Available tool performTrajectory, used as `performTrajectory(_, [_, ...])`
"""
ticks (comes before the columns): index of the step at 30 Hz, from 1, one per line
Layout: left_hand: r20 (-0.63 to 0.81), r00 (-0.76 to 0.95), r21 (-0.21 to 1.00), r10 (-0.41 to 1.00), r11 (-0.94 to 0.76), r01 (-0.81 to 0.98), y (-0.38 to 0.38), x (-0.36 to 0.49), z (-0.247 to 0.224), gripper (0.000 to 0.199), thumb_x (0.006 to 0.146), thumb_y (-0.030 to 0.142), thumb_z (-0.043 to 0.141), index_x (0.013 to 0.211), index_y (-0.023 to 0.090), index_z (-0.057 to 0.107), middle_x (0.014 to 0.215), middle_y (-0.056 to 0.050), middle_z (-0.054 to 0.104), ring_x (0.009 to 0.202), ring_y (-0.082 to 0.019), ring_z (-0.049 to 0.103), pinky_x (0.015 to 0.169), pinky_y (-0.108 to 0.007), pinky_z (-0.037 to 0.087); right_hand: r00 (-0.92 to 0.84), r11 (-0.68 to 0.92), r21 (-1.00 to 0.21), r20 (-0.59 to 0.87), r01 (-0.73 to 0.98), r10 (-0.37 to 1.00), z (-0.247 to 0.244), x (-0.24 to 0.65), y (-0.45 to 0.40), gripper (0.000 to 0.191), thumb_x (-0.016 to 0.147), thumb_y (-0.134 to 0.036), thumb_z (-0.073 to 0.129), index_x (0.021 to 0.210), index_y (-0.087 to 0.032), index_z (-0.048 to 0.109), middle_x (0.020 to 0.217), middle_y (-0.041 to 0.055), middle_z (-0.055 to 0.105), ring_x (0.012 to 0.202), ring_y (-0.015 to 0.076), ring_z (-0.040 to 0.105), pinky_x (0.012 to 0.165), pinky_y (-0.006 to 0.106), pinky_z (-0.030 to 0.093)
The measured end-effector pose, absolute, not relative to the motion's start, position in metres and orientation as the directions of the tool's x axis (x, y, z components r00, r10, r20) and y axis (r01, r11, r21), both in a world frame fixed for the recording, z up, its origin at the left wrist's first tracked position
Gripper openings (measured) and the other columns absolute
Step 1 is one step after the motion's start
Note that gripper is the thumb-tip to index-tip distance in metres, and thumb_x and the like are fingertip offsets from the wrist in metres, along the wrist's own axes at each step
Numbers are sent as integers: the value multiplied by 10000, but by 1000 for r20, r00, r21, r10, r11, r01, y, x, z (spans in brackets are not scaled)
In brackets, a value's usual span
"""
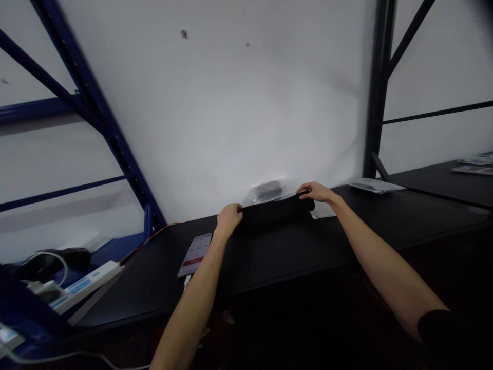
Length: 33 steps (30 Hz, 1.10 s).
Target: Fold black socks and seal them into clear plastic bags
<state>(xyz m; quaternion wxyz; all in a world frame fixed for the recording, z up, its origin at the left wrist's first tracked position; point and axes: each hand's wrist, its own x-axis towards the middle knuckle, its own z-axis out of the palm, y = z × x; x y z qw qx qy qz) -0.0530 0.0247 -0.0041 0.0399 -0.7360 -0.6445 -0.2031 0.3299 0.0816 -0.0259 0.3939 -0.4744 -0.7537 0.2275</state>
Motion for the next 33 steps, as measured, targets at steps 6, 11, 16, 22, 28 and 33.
performTrajectory(6, [628,35,204,778,-208,957,10,-42,6,256,971,323,485,1119,295,691,1159,-81,694,1001,-280,673,844,-378,503,83,291,-659,475,694,876,-27,335,80,251,706,-426,807,860,-231,770,848,60,710,873,256,633,809,370,483])
performTrajectory(11, [766,-23,267,643,-286,920,2,-39,15,253,1030,294,421,1202,304,606,1121,-60,706,974,-241,666,819,-345,479,175,487,-746,611,455,772,-11,325,66,382,699,-545,803,885,-218,735,801,31,653,673,166,543,590,296,436])
performTrajectory(16, [913,-159,303,376,-362,882,-8,-39,28,271,1040,262,413,1250,278,584,1175,-54,707,988,-221,659,846,-339,464,224,634,-772,609,-54,761,11,313,45,477,660,-595,847,844,-244,581,654,-72,477,418,47,278,373,237,185])
performTrajectory(22, [946,-269,323,182,-446,834,-17,-34,33,247,1030,254,434,1191,245,620,1157,-41,701,961,-189,646,941,-336,439,93,543,-795,540,-270,837,17,313,28,568,646,-655,866,839,-266,500,525,-122,327,345,31,212,292,201,123])
performTrajectory(28, [886,-290,436,361,-437,787,-11,-36,31,232,1032,313,445,1151,259,637,1074,-16,708,856,-168,640,828,-298,465,182,516,-806,482,-291,857,12,306,42,570,605,-519,937,875,-257,509,720,-51,523,588,113,646,333,158,392])
performTrajectory(33, [916,-275,393,292,-516,761,-9,-38,33,255,1017,229,411,1161,228,621,1161,-59,660,1007,-171,628,854,-282,479,197,655,-712,625,-252,755,13,300,43,532,670,-593,863,858,-263,491,833,-24,549,948,212,718,684,259,587])
